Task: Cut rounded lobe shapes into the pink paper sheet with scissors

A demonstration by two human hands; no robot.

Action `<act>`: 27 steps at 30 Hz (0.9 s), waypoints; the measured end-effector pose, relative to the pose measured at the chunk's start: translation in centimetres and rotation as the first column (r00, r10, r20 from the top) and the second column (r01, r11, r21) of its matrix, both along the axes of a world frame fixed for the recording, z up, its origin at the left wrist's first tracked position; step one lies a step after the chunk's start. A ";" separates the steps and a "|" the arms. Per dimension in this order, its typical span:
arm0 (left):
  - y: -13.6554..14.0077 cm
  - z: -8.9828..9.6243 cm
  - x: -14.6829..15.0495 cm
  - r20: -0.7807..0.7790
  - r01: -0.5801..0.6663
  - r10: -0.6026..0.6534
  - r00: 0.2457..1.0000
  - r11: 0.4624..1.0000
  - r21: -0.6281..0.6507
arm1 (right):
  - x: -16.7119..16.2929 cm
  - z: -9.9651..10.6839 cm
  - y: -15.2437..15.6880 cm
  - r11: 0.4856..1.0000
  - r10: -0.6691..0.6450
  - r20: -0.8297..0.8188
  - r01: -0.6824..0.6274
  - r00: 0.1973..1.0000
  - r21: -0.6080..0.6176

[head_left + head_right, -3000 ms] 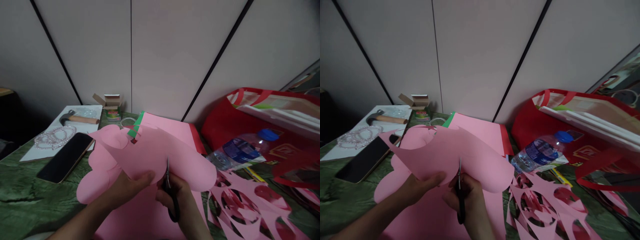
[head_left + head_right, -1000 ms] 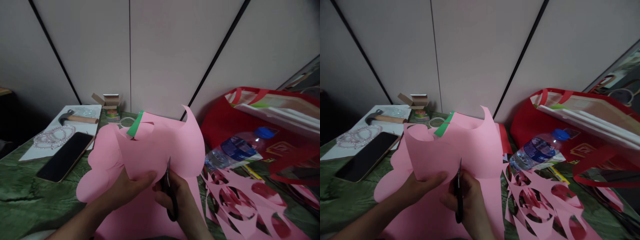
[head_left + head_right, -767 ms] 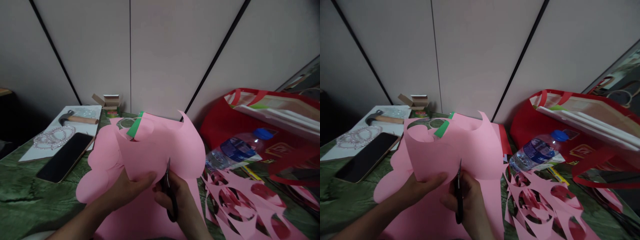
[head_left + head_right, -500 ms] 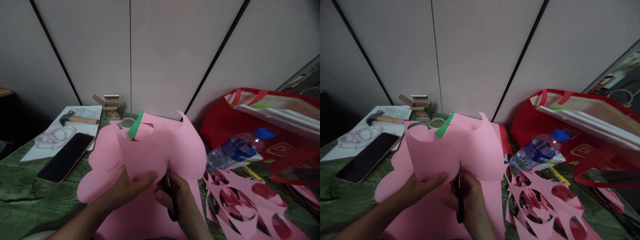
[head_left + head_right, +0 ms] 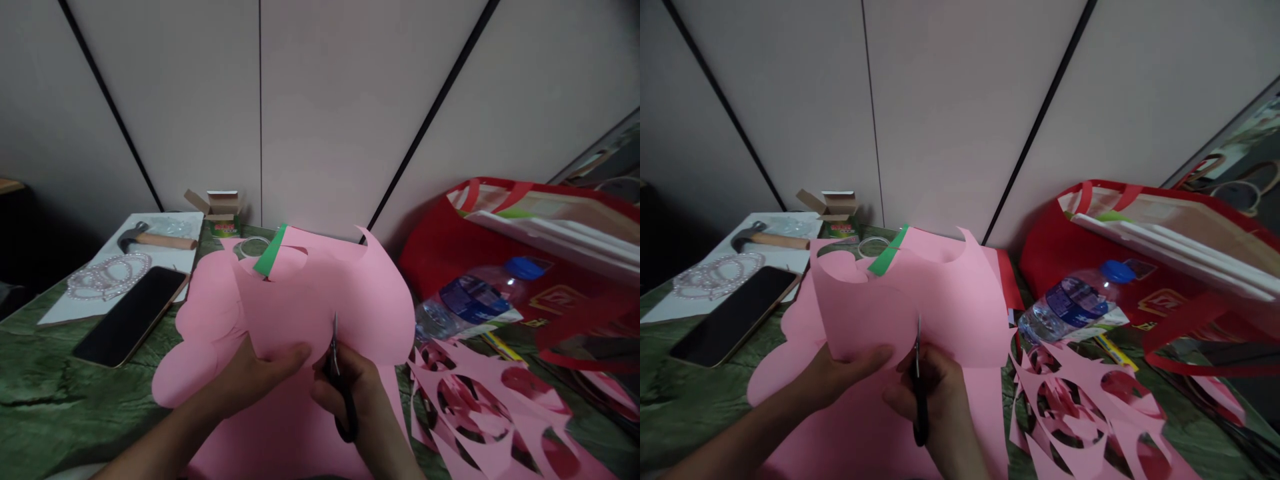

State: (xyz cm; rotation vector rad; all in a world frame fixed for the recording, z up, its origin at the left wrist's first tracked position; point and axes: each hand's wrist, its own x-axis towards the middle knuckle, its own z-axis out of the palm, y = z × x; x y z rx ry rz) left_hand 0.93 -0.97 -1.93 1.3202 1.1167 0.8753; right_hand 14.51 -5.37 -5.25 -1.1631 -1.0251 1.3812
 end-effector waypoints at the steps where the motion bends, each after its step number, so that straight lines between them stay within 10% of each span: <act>1: 0.0 0.0 0.0 -0.007 -0.010 0.010 1.000 1.000 -0.001 | 0.0 0.1 0.0 1.000 0.002 0.003 -0.002 1.000 -0.005; 27: 1.1 -1.8 -1.2 0.017 0.042 -0.043 0.999 0.998 0.050 | -0.1 0.4 0.1 0.998 -0.030 0.047 0.033 0.998 -0.058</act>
